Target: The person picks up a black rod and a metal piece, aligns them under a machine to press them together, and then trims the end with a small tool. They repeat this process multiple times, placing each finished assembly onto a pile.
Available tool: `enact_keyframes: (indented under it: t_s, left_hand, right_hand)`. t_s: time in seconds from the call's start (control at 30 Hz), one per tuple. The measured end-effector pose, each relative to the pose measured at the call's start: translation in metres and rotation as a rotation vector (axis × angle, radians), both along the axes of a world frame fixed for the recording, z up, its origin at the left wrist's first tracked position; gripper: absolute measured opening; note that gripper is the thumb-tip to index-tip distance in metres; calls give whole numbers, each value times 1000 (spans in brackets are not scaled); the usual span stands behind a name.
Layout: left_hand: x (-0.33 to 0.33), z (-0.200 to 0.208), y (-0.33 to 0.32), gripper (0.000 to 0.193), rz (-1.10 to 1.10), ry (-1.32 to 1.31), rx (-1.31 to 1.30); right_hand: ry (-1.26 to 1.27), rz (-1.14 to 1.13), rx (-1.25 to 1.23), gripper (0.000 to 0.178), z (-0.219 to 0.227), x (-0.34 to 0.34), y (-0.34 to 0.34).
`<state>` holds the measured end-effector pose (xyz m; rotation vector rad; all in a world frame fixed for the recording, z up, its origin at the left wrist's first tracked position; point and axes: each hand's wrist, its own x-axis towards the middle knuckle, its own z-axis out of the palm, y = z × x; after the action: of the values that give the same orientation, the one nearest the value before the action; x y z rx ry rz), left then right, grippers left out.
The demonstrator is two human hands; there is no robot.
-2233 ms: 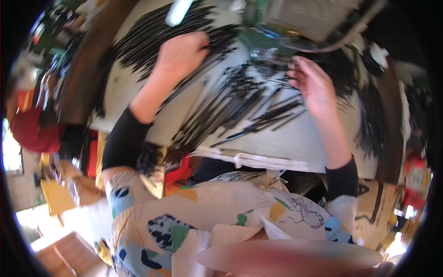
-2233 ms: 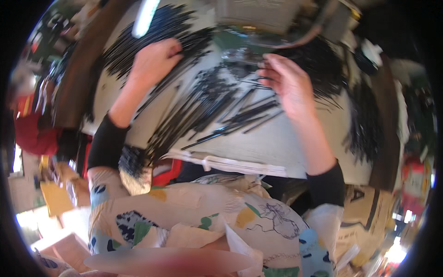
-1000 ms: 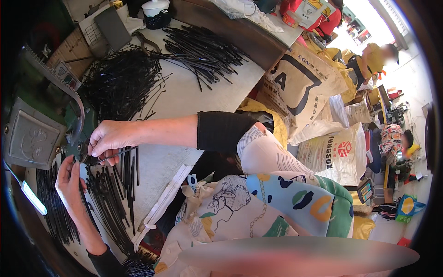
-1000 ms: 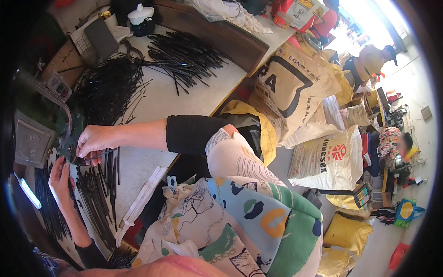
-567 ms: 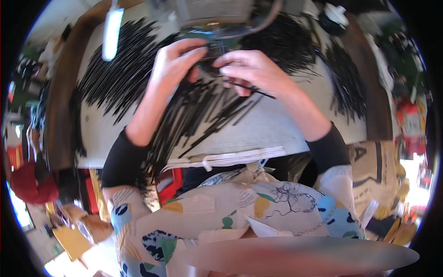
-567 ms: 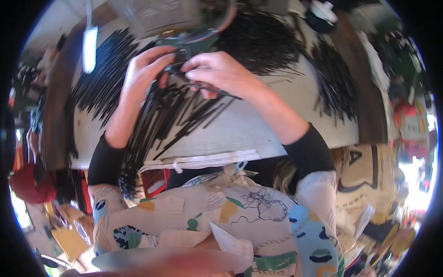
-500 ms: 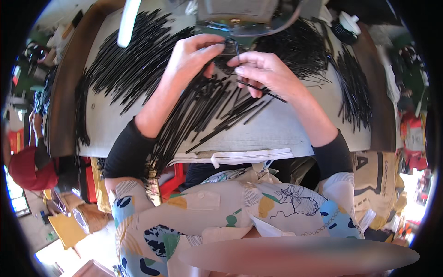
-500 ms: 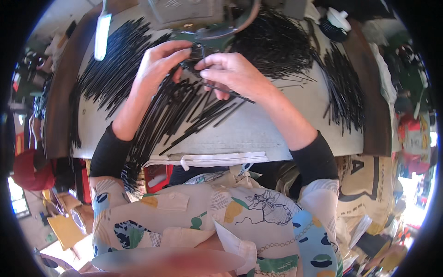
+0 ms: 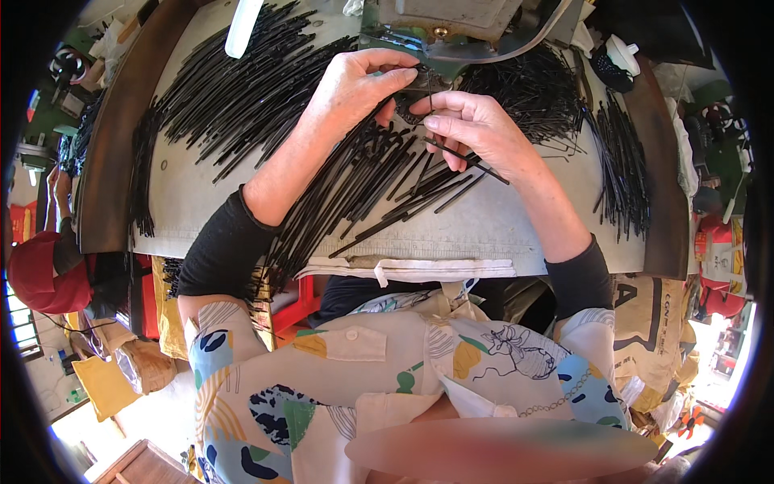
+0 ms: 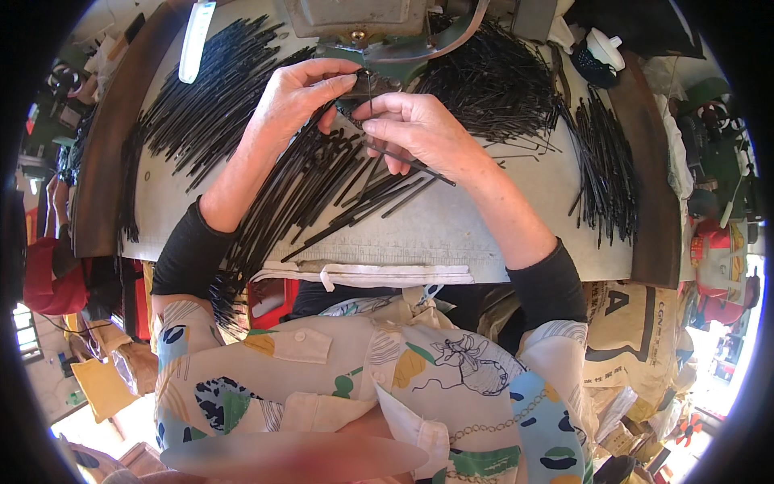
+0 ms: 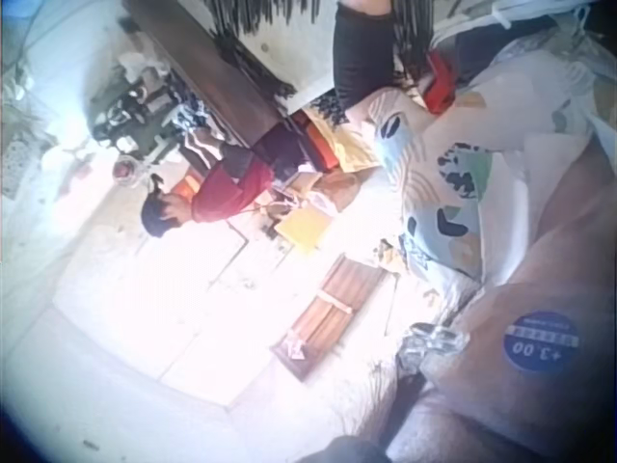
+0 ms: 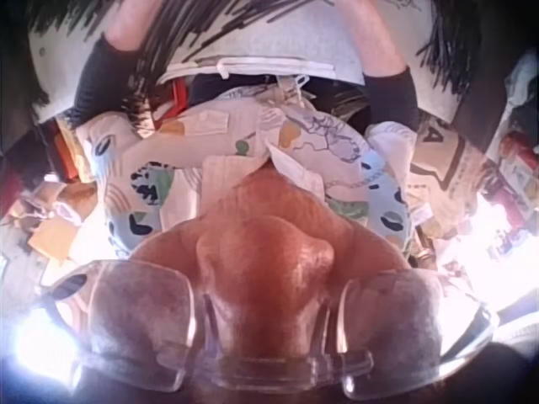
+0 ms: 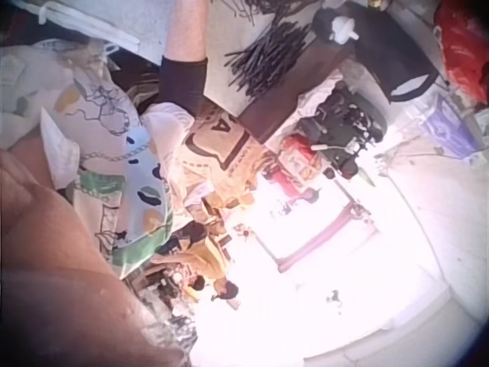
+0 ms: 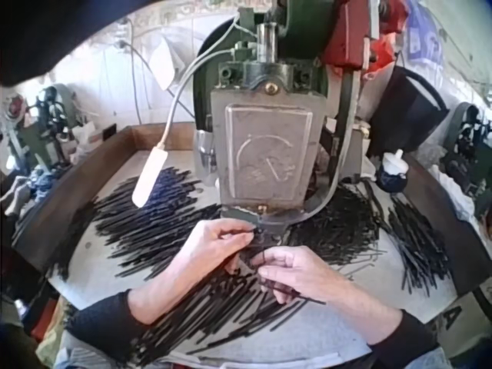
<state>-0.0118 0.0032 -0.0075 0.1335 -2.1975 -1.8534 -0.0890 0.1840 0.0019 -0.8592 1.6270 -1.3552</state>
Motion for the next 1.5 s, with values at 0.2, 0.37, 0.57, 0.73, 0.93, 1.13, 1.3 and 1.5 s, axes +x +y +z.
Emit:
enact_keyframes:
  t_s: [0.2,0.37,0.57,0.73,0.93,1.13,1.3,1.5]
  left_hand:
    - [-5,1,-2,30,2,5,-61]
    - [-3,1,-1,29,-3,13,-71]
    - [-4,3,-3,28,0,-1,-81]
    - [-4,1,-3,28,-13,-44,-105]
    - [-5,5,-2,30,-1,-11,-101]
    - [-6,2,-3,31,-17,-23,-92]
    - [-6,6,-3,31,-6,-61,-127]
    - [-1,12,-2,37,-72,-213,-73]
  right_hand:
    - [-5,-23,-9,32,1,-3,-2]
    - [17,-17,-3,31,0,-4,-1]
    - [17,-32,6,31,1,-1,-4]
    - [7,-32,-2,31,-3,-1,-2]
    - [24,-45,-20,30,-1,-2,-3]
    - [24,-54,-21,31,-3,-1,-2]
    - [11,-74,-32,32,-4,0,-1]
    - [-223,-34,-63,33,-4,1,-1]
